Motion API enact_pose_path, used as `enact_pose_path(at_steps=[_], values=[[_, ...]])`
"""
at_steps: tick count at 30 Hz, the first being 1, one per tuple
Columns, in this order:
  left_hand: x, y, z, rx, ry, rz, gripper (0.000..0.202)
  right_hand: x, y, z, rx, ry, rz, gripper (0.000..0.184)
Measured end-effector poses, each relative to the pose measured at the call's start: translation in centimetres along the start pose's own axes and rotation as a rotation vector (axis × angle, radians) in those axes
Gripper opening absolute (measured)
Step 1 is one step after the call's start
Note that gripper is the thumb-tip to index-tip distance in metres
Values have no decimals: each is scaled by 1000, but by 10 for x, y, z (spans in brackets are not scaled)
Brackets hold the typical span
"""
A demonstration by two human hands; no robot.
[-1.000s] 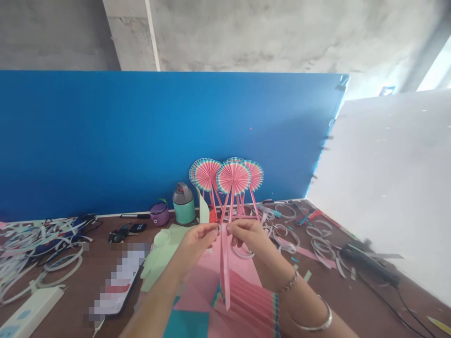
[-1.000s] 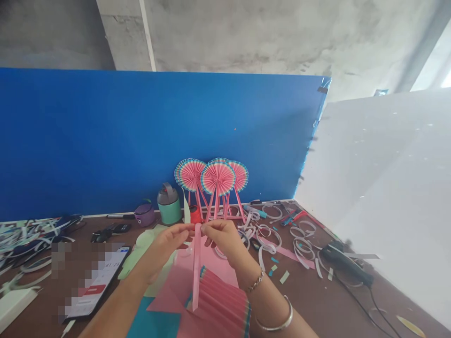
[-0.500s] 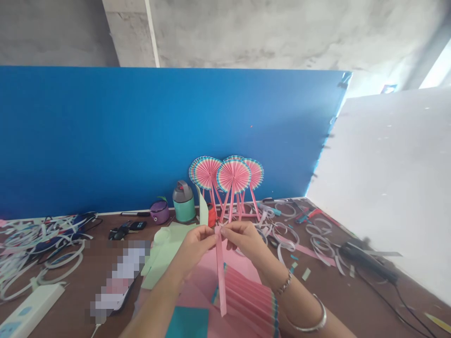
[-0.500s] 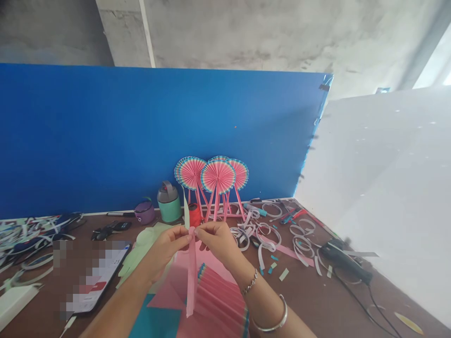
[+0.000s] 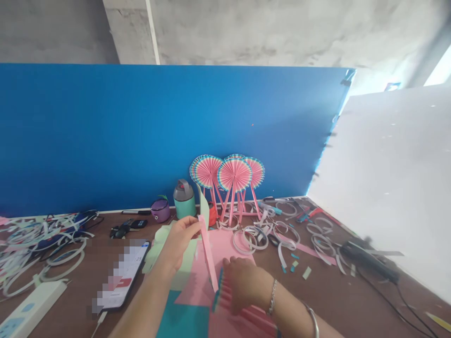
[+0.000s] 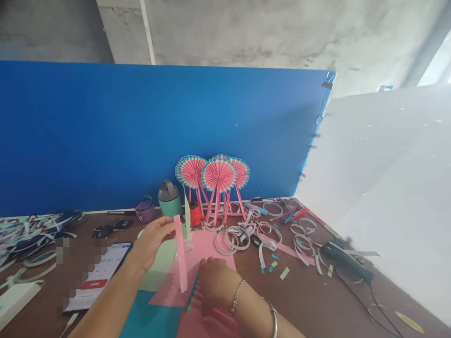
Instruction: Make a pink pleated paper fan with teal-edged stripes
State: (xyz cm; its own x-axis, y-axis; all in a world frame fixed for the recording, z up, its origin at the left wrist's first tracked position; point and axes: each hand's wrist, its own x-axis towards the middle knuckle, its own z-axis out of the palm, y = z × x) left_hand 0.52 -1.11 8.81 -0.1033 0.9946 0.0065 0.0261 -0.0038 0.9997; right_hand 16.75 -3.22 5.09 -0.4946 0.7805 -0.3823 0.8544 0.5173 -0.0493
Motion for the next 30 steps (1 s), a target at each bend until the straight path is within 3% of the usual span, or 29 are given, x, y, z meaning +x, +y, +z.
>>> enact_pose_path(at_steps=[3, 7, 13, 17, 19, 26, 30], values=[[1, 0, -1, -2, 20, 3, 19, 4, -2, 1, 19, 10, 4, 59], [1, 2, -4, 2, 40, 18, 20, 7, 17, -10, 161, 58, 7, 47], [-1, -1, 1, 40, 67, 22, 19, 15, 50, -24, 793, 436, 48, 31], [-5, -4, 13, 62, 89, 41, 18, 15, 47, -28, 1010, 651, 28, 10], [-8, -6, 19, 64, 98, 56, 17, 14, 41, -27, 1077, 719, 7, 8], [-15, -9, 30, 43, 134, 117, 18, 12, 28, -26, 1333, 737, -131, 13], [-16, -10, 30, 26, 157, 142, 15, 6, 31, -33, 1487, 608, -214, 16]])
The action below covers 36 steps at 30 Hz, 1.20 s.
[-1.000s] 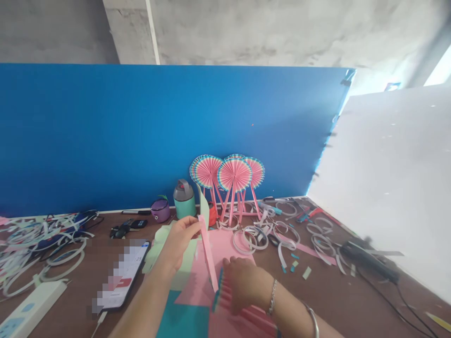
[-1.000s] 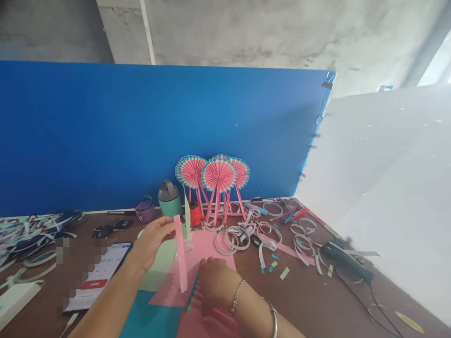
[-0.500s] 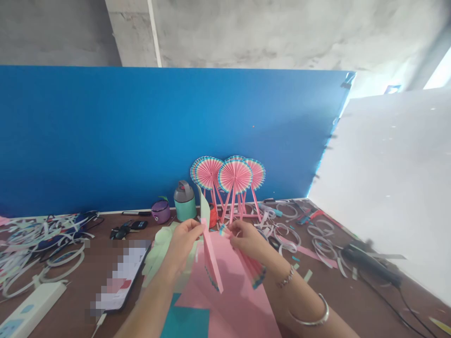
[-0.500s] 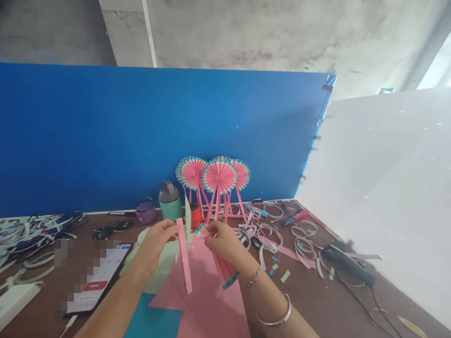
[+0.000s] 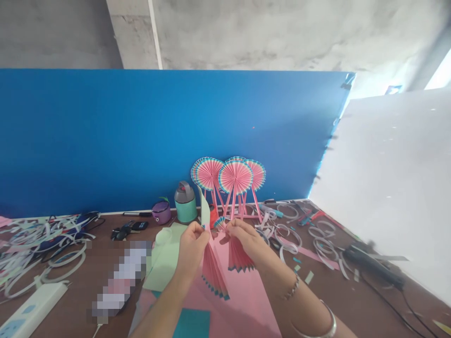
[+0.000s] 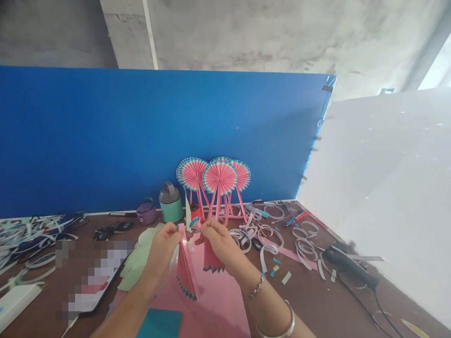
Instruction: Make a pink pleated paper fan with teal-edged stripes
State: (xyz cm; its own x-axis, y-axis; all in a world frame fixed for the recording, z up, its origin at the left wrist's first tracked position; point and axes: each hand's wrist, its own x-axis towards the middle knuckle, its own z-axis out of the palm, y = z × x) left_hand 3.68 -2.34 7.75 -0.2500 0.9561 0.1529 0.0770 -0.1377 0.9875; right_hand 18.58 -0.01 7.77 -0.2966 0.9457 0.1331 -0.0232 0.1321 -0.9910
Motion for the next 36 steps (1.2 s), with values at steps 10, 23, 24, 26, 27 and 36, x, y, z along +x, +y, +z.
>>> enact_pose_path(at_steps=[10, 23, 24, 26, 27, 36], values=[[4, -6, -4, 30, 11, 78, 15, -5, -17, -13, 455, -281, 221, 28], [4, -10, -8, 359, 148, 301, 21, -1, -11, -15, 605, -450, 319, 28], [5, -11, -8, 385, 156, 298, 20, -1, -12, -14, 619, -430, 307, 28], [5, -14, -8, 417, 152, 288, 20, -3, -13, -12, 617, -413, 285, 29], [5, -14, -8, 424, 144, 284, 19, -4, -13, -10, 603, -415, 277, 29], [0, -8, -6, 368, 140, 324, 18, -6, -4, 6, 504, -426, 349, 20]])
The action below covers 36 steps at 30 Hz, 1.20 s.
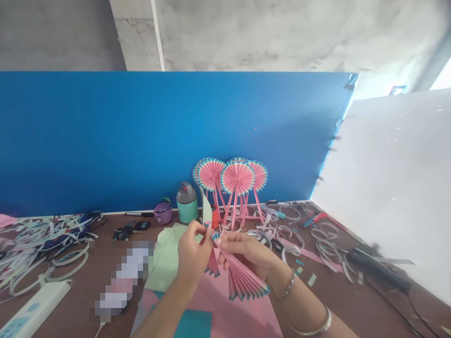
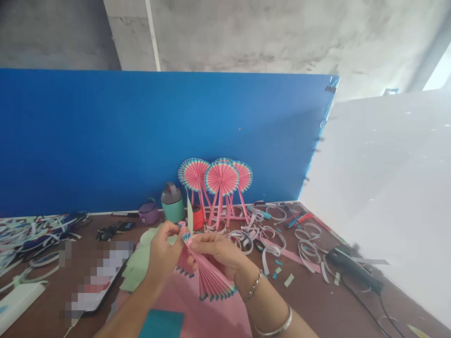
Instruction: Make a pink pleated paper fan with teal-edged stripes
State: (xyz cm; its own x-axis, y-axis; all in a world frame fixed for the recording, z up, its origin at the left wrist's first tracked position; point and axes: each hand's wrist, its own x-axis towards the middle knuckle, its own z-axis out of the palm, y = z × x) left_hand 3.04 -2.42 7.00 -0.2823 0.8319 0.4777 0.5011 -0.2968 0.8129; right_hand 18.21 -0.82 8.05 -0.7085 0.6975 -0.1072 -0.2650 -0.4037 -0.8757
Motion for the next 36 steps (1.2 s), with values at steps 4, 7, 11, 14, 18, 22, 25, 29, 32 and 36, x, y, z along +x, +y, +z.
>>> enact_pose_path(at_steps=[4, 7, 11, 14, 18, 22, 25, 29, 32, 36], values=[[0, 4, 1, -74, -33, -4, 19, -1, -2, -2, 16, -1, 15, 22], [-1, 8, 1, -159, -90, -40, 20, -4, -11, -6, 21, 51, -56, 20], [-4, 13, 1, -196, -130, -70, 21, -4, -16, -12, 8, 54, -129, 16], [-5, 16, 1, -214, -136, -105, 22, 0, -12, -14, 90, 17, -82, 16], [-4, 18, 0, -258, -148, -184, 20, 4, -7, -13, 168, -44, -37, 17], [-4, 19, 0, -298, -163, -225, 17, 5, -4, -12, 166, -65, -26, 16], [-5, 20, -1, -315, -170, -224, 15, 5, -2, -12, 163, -73, -24, 14], [-7, 23, -2, -306, -173, -202, 15, 4, 0, -11, 151, -63, -34, 13], [-7, 24, -2, -298, -169, -196, 13, 3, -1, -9, 151, -28, -27, 14], [-6, 24, -2, -282, -162, -195, 11, 3, -1, -8, 136, -40, -31, 17]])
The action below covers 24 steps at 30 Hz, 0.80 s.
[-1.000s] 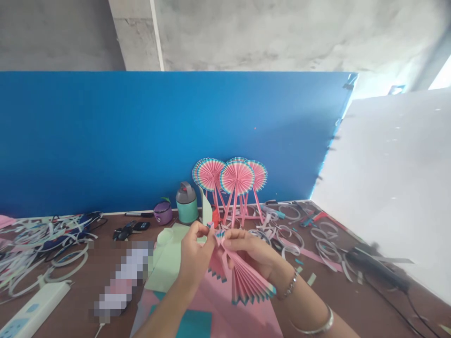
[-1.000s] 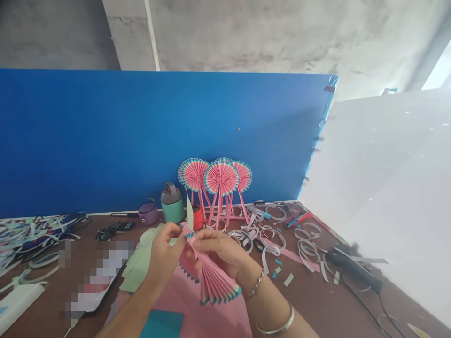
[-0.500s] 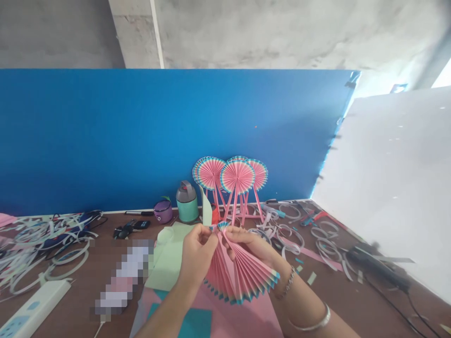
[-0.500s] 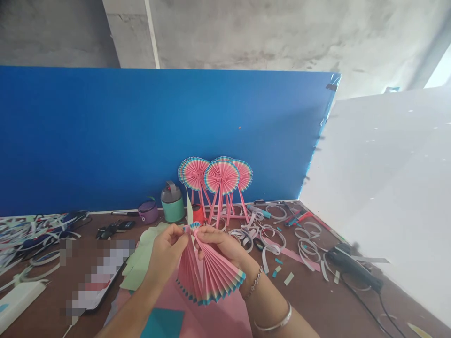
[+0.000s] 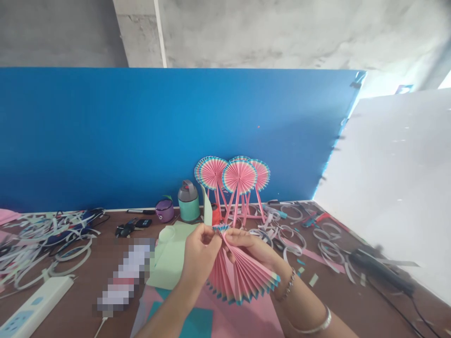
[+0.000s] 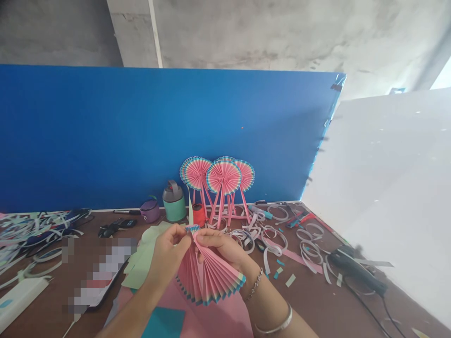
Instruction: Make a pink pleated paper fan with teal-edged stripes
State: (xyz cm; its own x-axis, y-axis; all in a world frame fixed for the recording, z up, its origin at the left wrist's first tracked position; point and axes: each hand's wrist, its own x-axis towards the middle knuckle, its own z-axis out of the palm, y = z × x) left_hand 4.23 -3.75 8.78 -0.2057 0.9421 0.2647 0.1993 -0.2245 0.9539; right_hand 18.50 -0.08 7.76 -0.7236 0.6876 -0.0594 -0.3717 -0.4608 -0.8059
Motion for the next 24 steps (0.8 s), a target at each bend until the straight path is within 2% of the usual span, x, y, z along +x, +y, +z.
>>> enact_pose_path(at_steps=[18, 24], values=[[-4, 7, -4, 175, 16, 108, 10, -1, 0, -2, -24, -54, 0, 17], [-5, 11, -5, 201, 1, 110, 10, -4, -3, 3, -30, -10, 3, 16]])
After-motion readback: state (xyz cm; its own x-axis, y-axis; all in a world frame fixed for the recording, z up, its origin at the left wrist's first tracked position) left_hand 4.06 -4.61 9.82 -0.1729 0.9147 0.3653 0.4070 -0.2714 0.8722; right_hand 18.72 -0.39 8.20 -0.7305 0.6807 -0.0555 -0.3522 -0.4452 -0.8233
